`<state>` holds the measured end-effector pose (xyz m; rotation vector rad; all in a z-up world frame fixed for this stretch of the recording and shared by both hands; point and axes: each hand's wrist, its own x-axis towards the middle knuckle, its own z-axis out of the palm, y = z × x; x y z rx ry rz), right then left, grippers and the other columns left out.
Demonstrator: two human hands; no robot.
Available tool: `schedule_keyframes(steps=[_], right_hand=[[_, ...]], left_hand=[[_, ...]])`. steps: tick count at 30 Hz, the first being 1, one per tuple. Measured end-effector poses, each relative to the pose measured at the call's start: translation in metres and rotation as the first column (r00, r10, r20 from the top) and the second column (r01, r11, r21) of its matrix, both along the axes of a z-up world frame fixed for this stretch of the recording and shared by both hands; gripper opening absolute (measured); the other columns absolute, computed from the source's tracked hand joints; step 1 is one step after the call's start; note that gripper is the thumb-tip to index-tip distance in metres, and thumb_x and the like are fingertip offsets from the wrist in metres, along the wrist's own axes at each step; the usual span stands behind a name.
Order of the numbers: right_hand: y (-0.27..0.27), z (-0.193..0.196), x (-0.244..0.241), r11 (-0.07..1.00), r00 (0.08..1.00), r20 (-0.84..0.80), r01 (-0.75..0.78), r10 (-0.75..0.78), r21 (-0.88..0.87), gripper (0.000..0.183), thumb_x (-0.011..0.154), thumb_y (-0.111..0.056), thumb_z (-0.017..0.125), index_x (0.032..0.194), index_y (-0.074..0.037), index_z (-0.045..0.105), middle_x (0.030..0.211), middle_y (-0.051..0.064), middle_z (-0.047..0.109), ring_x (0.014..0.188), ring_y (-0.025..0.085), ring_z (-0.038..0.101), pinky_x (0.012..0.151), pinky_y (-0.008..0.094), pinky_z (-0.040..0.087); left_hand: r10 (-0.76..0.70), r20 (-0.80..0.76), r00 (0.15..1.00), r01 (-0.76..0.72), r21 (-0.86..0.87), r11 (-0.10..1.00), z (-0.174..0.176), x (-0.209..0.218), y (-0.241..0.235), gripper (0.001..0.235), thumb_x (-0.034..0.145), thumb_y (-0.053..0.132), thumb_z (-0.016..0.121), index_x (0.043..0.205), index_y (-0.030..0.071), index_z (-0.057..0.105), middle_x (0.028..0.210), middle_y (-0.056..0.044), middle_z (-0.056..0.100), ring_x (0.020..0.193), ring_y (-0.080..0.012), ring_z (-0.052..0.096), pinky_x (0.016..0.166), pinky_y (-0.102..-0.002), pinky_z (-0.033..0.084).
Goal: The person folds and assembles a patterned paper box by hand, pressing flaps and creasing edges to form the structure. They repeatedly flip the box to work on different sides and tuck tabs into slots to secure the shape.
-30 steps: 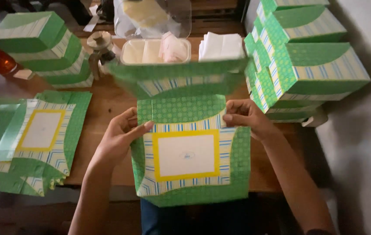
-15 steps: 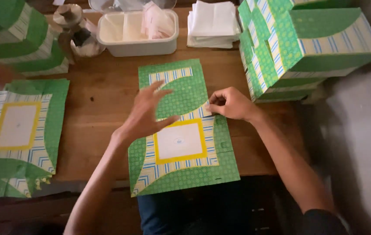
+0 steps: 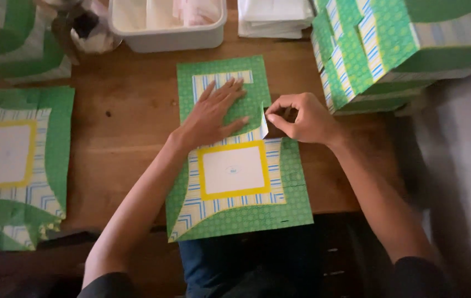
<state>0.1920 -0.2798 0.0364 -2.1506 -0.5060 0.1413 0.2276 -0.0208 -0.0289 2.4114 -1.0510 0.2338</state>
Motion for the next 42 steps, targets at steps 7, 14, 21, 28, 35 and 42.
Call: schedule_keyframes(steps=[7, 14, 21, 28, 35, 42], right_hand=[[0.014, -0.038, -0.002, 0.966, 0.890, 0.447, 0.026, 0.095, -0.258, 0.030, 0.078, -0.026, 0.088, 0.101, -0.013, 0.075, 0.103, 0.003, 0.067, 0.104, 0.025, 0.063, 0.091, 0.040, 0.050], [0.011, -0.031, 0.005, 0.972, 0.904, 0.411, -0.022, 0.120, -0.235, 0.015, 0.096, -0.021, 0.072, 0.108, -0.012, 0.074, 0.126, 0.012, 0.064, 0.131, 0.036, 0.055, 0.109, 0.054, 0.039], [0.011, -0.049, 0.025, 0.996, 0.934, 0.357, 0.011, 0.021, -0.086, 0.039, 0.095, -0.024, 0.079, 0.128, -0.008, 0.066, 0.147, 0.022, 0.053, 0.143, 0.049, 0.040, 0.118, 0.068, 0.020], [0.011, -0.055, 0.029, 0.990, 0.927, 0.374, 0.026, 0.029, -0.141, 0.044, 0.095, -0.025, 0.079, 0.134, -0.012, 0.065, 0.147, 0.019, 0.054, 0.141, 0.049, 0.042, 0.117, 0.068, 0.024], [0.006, -0.042, 0.031, 0.976, 0.961, 0.242, -0.086, 0.133, -0.198, 0.062, 0.097, -0.040, 0.070, 0.146, -0.007, 0.053, 0.160, 0.019, 0.039, 0.153, 0.038, 0.026, 0.124, 0.059, 0.014], [0.001, -0.035, 0.031, 0.950, 0.962, 0.159, -0.176, 0.221, -0.258, 0.092, 0.086, -0.054, 0.074, 0.157, -0.009, 0.038, 0.166, 0.022, 0.027, 0.157, 0.037, 0.015, 0.125, 0.057, 0.003]], left_hand=[[0.025, -0.212, 0.977, -0.020, 0.025, 0.999, 0.026, -0.005, -0.004, 0.072, 0.103, 0.066, 0.035, 0.148, 0.011, 0.051, 0.160, -0.018, 0.042, 0.153, -0.0314, 0.031, 0.127, -0.053, 0.008], [0.025, -0.099, 0.995, -0.016, 0.087, 0.996, 0.027, -0.006, -0.004, 0.081, 0.091, 0.064, 0.068, 0.148, 0.009, 0.050, 0.161, -0.018, 0.041, 0.153, -0.0316, 0.032, 0.127, -0.051, 0.011], [-0.024, -0.163, 0.986, 0.016, -0.049, 0.999, 0.026, -0.005, -0.007, 0.066, 0.083, 0.044, 0.085, 0.135, 0.017, 0.054, 0.159, -0.019, 0.043, 0.150, -0.0400, 0.033, 0.124, -0.063, 0.013], [-0.082, -0.089, 0.993, 0.078, -0.048, 0.996, 0.022, -0.002, -0.004, 0.027, 0.087, 0.042, 0.084, 0.100, 0.023, 0.072, 0.143, -0.012, 0.062, 0.147, -0.0399, 0.040, 0.119, -0.070, 0.019], [-0.182, -0.167, 0.969, 0.169, -0.085, 0.982, 0.032, -0.002, -0.001, 0.034, 0.084, 0.044, 0.085, 0.096, 0.014, 0.073, 0.149, -0.021, 0.055, 0.148, -0.0461, 0.032, 0.118, -0.072, 0.011], [-0.170, -0.158, 0.973, 0.158, -0.084, 0.984, 0.028, -0.001, -0.001, 0.049, 0.081, 0.057, 0.082, 0.097, 0.012, 0.069, 0.150, -0.020, 0.055, 0.149, -0.0437, 0.033, 0.120, -0.069, 0.010]])
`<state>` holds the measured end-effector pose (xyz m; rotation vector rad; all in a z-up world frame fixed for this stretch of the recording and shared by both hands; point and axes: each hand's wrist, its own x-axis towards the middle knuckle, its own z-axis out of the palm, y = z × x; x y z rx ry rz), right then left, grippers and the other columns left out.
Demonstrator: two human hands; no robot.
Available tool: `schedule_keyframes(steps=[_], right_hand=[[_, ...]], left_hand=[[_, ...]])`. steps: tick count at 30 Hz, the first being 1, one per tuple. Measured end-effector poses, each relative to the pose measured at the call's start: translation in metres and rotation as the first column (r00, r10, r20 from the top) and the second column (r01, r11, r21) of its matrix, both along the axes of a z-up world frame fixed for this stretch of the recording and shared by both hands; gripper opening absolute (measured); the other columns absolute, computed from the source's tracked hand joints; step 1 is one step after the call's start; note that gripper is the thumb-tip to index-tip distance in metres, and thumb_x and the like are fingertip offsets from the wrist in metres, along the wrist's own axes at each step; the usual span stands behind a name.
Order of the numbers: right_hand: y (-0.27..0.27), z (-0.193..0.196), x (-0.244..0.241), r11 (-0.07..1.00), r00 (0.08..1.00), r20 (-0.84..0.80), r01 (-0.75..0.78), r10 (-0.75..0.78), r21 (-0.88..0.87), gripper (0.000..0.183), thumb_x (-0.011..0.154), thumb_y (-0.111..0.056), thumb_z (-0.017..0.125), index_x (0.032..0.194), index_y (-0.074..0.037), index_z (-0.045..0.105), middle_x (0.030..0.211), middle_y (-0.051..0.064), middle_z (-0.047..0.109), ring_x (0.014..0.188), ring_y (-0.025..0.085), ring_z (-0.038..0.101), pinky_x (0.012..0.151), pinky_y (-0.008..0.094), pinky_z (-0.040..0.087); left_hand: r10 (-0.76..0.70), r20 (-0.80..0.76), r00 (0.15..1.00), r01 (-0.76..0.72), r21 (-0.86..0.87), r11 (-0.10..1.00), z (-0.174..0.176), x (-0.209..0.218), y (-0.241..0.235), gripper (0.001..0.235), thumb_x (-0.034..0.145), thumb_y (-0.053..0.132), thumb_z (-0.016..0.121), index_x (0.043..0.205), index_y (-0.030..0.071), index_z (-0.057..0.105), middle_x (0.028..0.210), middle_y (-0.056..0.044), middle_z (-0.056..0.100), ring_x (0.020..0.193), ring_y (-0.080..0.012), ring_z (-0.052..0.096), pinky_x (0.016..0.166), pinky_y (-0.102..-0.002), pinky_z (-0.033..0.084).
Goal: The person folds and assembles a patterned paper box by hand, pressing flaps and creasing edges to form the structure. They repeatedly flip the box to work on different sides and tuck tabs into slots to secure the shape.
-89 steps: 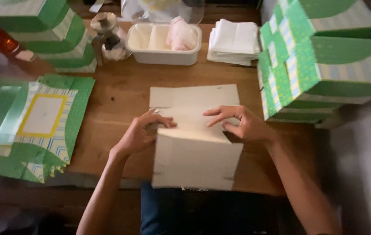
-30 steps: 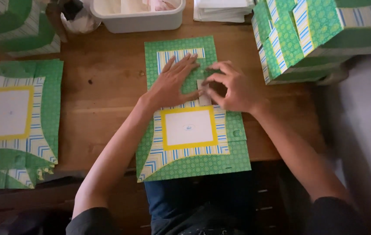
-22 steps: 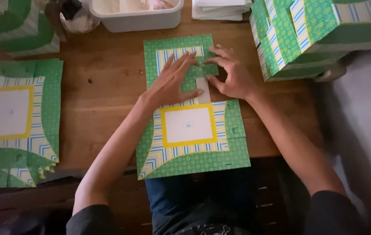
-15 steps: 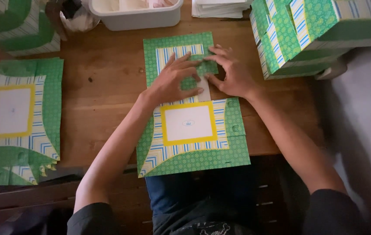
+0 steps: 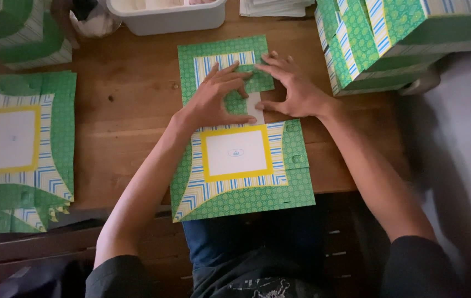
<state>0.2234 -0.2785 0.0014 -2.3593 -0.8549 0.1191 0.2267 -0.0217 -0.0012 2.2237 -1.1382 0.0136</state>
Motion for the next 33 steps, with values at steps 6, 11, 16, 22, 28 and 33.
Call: schedule_keyframes(steps=[6, 11, 16, 22, 28, 33], right_hand=[[-0.001, 0.004, -0.001, 0.998, 0.998, -0.052, -0.034, 0.032, -0.052, 0.107, 0.077, -0.062, 0.076, 0.161, -0.015, 0.029, 0.170, 0.020, 0.015, 0.158, 0.036, 0.002, 0.125, 0.058, -0.003], [-0.002, 0.001, 0.000, 0.992, 0.998, -0.045, -0.051, 0.046, -0.114, 0.116, 0.071, -0.067, 0.077, 0.162, -0.016, 0.026, 0.171, 0.017, 0.010, 0.158, 0.033, -0.003, 0.125, 0.055, -0.005], [-0.004, -0.004, 0.002, 0.989, 0.996, -0.014, -0.083, 0.082, -0.120, 0.119, 0.072, -0.067, 0.078, 0.164, -0.017, 0.021, 0.172, 0.015, 0.005, 0.158, 0.032, -0.007, 0.126, 0.055, -0.008], [0.001, -0.003, -0.001, 0.996, 0.999, -0.041, -0.016, 0.012, -0.090, 0.108, 0.077, -0.068, 0.071, 0.161, -0.014, 0.029, 0.171, 0.017, 0.014, 0.159, 0.032, 0.002, 0.126, 0.056, -0.004], [0.003, -0.014, 0.005, 0.996, 0.993, 0.087, 0.070, -0.074, 0.048, 0.084, 0.090, -0.052, 0.079, 0.154, -0.007, 0.047, 0.155, 0.027, 0.043, 0.149, 0.049, 0.029, 0.119, 0.071, 0.015], [0.006, -0.029, 0.004, 0.984, 0.960, 0.214, 0.177, -0.181, 0.036, 0.057, 0.098, -0.034, 0.075, 0.148, -0.014, 0.055, 0.150, 0.015, 0.053, 0.144, 0.041, 0.042, 0.118, 0.065, 0.027]], left_hand=[[0.006, -0.009, 1.000, -0.005, 0.026, 1.000, 0.001, -0.002, 0.001, 0.053, 0.079, 0.058, 0.083, 0.098, 0.012, 0.067, 0.151, -0.023, 0.052, 0.151, -0.0428, 0.030, 0.122, -0.066, 0.007], [0.021, 0.011, 1.000, -0.021, 0.001, 1.000, 0.004, -0.004, 0.000, 0.054, 0.078, 0.059, 0.084, 0.097, 0.011, 0.067, 0.149, -0.022, 0.055, 0.149, -0.0430, 0.033, 0.121, -0.067, 0.011], [0.016, 0.011, 1.000, -0.016, 0.032, 0.999, -0.001, -0.001, 0.001, 0.056, 0.078, 0.061, 0.083, 0.100, 0.012, 0.069, 0.151, -0.022, 0.052, 0.151, -0.0415, 0.028, 0.121, -0.067, 0.009], [0.000, 0.012, 1.000, 0.000, 0.032, 1.000, 0.006, -0.004, -0.001, 0.057, 0.076, 0.062, 0.083, 0.098, 0.011, 0.066, 0.154, -0.020, 0.050, 0.151, -0.0416, 0.028, 0.122, -0.066, 0.009], [0.097, -0.022, 0.995, -0.096, 0.075, 0.993, 0.024, -0.010, -0.003, 0.052, 0.071, 0.055, 0.092, 0.100, 0.019, 0.068, 0.143, -0.014, 0.062, 0.148, -0.0398, 0.040, 0.123, -0.064, 0.017], [0.081, -0.032, 0.996, -0.079, 0.047, 0.996, 0.016, -0.009, -0.001, 0.052, 0.072, 0.056, 0.091, 0.100, 0.018, 0.069, 0.144, -0.014, 0.062, 0.148, -0.0410, 0.040, 0.123, -0.065, 0.016]])
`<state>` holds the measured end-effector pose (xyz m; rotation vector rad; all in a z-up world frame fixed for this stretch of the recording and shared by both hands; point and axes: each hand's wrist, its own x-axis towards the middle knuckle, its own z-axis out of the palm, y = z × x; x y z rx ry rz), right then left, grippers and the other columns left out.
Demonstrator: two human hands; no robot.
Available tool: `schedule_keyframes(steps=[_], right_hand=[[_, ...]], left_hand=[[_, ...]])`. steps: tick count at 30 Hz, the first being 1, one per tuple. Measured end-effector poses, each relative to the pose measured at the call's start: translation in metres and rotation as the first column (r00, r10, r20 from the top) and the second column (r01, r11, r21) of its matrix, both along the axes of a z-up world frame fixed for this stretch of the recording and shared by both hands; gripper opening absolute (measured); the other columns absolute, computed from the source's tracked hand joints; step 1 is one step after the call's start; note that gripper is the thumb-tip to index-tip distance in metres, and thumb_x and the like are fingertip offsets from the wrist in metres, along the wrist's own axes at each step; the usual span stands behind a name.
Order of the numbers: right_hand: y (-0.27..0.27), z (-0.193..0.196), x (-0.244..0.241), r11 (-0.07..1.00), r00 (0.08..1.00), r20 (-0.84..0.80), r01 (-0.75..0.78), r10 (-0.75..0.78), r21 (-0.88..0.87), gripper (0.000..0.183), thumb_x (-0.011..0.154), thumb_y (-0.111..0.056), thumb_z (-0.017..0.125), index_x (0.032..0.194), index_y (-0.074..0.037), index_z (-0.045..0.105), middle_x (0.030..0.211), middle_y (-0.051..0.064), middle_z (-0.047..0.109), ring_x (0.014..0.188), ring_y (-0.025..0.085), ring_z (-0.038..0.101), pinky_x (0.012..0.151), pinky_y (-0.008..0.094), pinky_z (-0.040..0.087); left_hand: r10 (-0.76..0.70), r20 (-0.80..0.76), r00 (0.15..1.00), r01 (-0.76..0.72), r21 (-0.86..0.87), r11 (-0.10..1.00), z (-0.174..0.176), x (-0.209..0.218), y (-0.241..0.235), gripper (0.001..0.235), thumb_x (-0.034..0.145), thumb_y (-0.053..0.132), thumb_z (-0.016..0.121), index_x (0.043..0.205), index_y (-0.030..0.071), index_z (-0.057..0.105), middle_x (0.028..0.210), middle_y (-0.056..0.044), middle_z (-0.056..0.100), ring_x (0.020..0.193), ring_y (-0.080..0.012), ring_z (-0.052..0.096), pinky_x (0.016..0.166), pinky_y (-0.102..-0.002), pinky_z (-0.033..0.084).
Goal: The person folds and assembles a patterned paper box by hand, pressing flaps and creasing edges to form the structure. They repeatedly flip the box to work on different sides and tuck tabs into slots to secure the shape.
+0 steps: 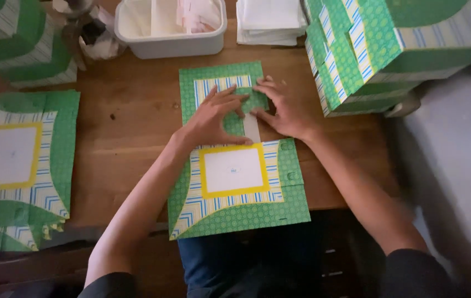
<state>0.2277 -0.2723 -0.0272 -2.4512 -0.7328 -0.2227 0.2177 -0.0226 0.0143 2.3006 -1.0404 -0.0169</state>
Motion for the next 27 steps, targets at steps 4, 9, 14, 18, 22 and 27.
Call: schedule_keyframes(steps=[4, 9, 14, 18, 22, 27], right_hand=[[0.001, 0.002, 0.001, 1.000, 1.000, -0.022, -0.006, 0.006, -0.012, 0.055, 0.100, -0.036, 0.072, 0.148, -0.015, 0.054, 0.149, 0.016, 0.054, 0.144, 0.041, 0.042, 0.117, 0.066, 0.028], [-0.002, 0.008, -0.004, 0.997, 0.997, -0.017, -0.078, 0.078, -0.025, 0.071, 0.089, -0.044, 0.080, 0.147, -0.012, 0.055, 0.154, 0.019, 0.049, 0.146, 0.046, 0.039, 0.116, 0.070, 0.026], [-0.001, 0.026, -0.008, 0.994, 0.982, -0.159, -0.105, 0.099, -0.031, 0.088, 0.082, -0.059, 0.080, 0.151, -0.011, 0.052, 0.161, 0.022, 0.039, 0.151, 0.047, 0.025, 0.121, 0.067, 0.013], [0.000, 0.038, -0.011, 0.986, 0.959, -0.261, -0.140, 0.112, -0.089, 0.106, 0.074, -0.064, 0.083, 0.157, -0.013, 0.043, 0.166, 0.023, 0.028, 0.155, 0.047, 0.016, 0.124, 0.065, 0.005], [-0.002, 0.032, -0.007, 0.982, 0.955, -0.280, -0.140, 0.100, -0.129, 0.114, 0.069, -0.072, 0.082, 0.158, -0.013, 0.041, 0.168, 0.021, 0.026, 0.156, 0.044, 0.013, 0.125, 0.063, 0.004], [-0.005, 0.025, -0.003, 0.974, 0.957, -0.264, -0.168, 0.124, -0.153, 0.120, 0.065, -0.068, 0.087, 0.160, -0.014, 0.036, 0.168, 0.021, 0.022, 0.155, 0.045, 0.011, 0.124, 0.064, 0.003]], left_hand=[[0.007, -0.004, 1.000, -0.007, 0.017, 1.000, 0.000, 0.000, 0.000, 0.055, 0.071, 0.061, 0.090, 0.100, 0.019, 0.069, 0.145, -0.014, 0.062, 0.148, -0.0395, 0.040, 0.123, -0.065, 0.016], [0.014, 0.002, 1.000, -0.014, 0.004, 1.000, -0.005, 0.001, 0.000, 0.055, 0.069, 0.060, 0.091, 0.099, 0.020, 0.069, 0.144, -0.013, 0.062, 0.148, -0.0397, 0.041, 0.123, -0.065, 0.017], [0.008, 0.016, 1.000, -0.007, -0.030, 1.000, -0.007, 0.002, 0.000, 0.057, 0.068, 0.059, 0.092, 0.099, 0.018, 0.068, 0.142, -0.016, 0.063, 0.146, -0.0421, 0.042, 0.122, -0.067, 0.017], [0.012, 0.002, 1.000, -0.012, -0.047, 0.999, -0.008, 0.001, 0.000, 0.056, 0.069, 0.060, 0.092, 0.099, 0.019, 0.068, 0.144, -0.015, 0.062, 0.147, -0.0417, 0.041, 0.122, -0.066, 0.016], [0.008, 0.013, 1.000, -0.008, -0.036, 0.999, -0.007, 0.002, 0.000, 0.055, 0.070, 0.059, 0.091, 0.099, 0.018, 0.069, 0.144, -0.015, 0.062, 0.147, -0.0414, 0.041, 0.122, -0.066, 0.017], [0.002, 0.044, 0.999, 0.000, -0.059, 0.998, -0.015, 0.005, 0.002, 0.056, 0.067, 0.053, 0.094, 0.100, 0.018, 0.066, 0.143, -0.015, 0.062, 0.145, -0.0441, 0.042, 0.120, -0.069, 0.019]])
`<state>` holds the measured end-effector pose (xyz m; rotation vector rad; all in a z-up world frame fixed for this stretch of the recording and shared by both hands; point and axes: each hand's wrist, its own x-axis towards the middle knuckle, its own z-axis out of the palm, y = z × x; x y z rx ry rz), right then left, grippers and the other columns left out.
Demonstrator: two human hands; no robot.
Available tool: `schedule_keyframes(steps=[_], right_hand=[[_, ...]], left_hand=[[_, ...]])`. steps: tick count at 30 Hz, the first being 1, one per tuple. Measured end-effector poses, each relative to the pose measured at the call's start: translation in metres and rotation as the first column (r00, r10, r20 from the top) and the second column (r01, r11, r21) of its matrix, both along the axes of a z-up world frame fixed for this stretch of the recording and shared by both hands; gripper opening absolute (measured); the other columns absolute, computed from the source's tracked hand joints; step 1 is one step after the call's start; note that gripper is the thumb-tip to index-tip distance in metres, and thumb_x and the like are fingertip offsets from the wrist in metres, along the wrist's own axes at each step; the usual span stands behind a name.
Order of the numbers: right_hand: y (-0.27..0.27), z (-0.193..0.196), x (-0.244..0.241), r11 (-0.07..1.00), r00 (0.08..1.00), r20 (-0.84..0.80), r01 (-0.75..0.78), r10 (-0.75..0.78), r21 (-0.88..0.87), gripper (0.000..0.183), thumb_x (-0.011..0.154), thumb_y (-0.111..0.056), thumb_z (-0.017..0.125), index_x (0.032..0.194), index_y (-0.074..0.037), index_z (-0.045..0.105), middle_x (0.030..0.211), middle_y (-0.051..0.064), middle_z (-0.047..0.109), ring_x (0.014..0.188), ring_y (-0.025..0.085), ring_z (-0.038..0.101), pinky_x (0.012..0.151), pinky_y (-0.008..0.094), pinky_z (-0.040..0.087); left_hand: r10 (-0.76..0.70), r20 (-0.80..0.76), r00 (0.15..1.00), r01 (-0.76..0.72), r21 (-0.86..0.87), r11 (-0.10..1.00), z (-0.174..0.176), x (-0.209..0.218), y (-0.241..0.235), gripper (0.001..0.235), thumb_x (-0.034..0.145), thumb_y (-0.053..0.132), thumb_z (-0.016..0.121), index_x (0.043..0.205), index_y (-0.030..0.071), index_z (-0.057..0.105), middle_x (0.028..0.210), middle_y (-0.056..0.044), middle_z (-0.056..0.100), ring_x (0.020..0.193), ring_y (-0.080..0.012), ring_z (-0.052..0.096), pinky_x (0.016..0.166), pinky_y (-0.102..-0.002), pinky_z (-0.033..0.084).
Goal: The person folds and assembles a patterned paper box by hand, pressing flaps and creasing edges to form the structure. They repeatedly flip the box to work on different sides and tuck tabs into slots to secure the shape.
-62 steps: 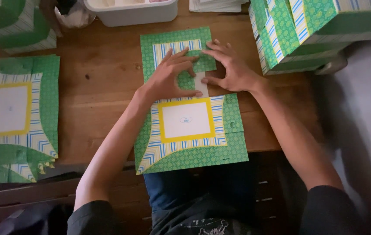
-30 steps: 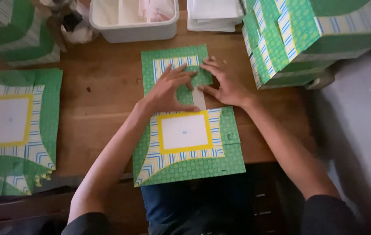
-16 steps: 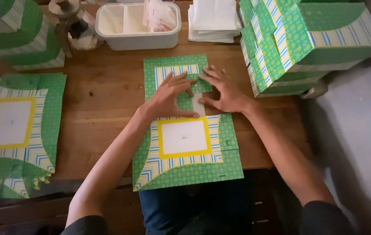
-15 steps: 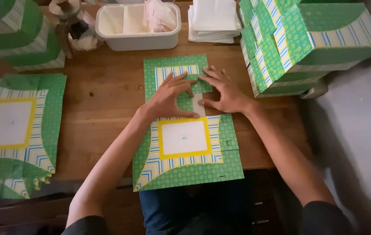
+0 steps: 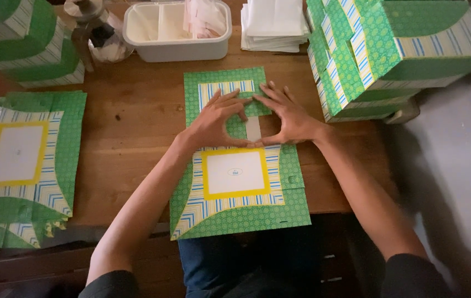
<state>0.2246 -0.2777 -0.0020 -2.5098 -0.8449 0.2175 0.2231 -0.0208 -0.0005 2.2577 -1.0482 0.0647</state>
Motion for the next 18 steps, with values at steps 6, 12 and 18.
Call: schedule_keyframes(steps=[6, 12, 18], right_hand=[[0.003, 0.007, -0.005, 1.000, 0.998, -0.052, 0.025, -0.025, 0.014, 0.107, 0.074, -0.056, 0.085, 0.161, -0.019, 0.034, 0.170, 0.018, 0.020, 0.157, 0.042, 0.008, 0.125, 0.061, -0.001], [0.003, -0.006, 0.000, 0.993, 0.998, 0.000, 0.057, -0.058, 0.101, 0.081, 0.092, -0.056, 0.071, 0.156, -0.015, 0.044, 0.165, 0.022, 0.030, 0.154, 0.044, 0.017, 0.123, 0.065, 0.006], [0.007, -0.007, -0.004, 0.991, 0.994, 0.054, 0.094, -0.099, 0.096, 0.064, 0.101, -0.048, 0.064, 0.154, -0.018, 0.046, 0.163, 0.019, 0.034, 0.154, 0.041, 0.023, 0.123, 0.065, 0.012]], left_hand=[[0.016, -0.036, 0.999, -0.015, 0.037, 0.999, 0.007, -0.003, -0.001, 0.055, 0.069, 0.059, 0.092, 0.100, 0.021, 0.068, 0.145, -0.013, 0.062, 0.148, -0.0388, 0.040, 0.123, -0.066, 0.016], [0.011, -0.041, 0.999, -0.009, 0.051, 0.999, 0.016, -0.007, -0.002, 0.053, 0.070, 0.056, 0.093, 0.101, 0.020, 0.069, 0.143, -0.014, 0.063, 0.147, -0.0392, 0.041, 0.123, -0.065, 0.017], [0.022, -0.052, 0.998, -0.019, 0.065, 0.998, 0.017, -0.008, -0.002, 0.053, 0.071, 0.056, 0.092, 0.100, 0.018, 0.070, 0.143, -0.015, 0.063, 0.147, -0.0404, 0.041, 0.123, -0.065, 0.017]])
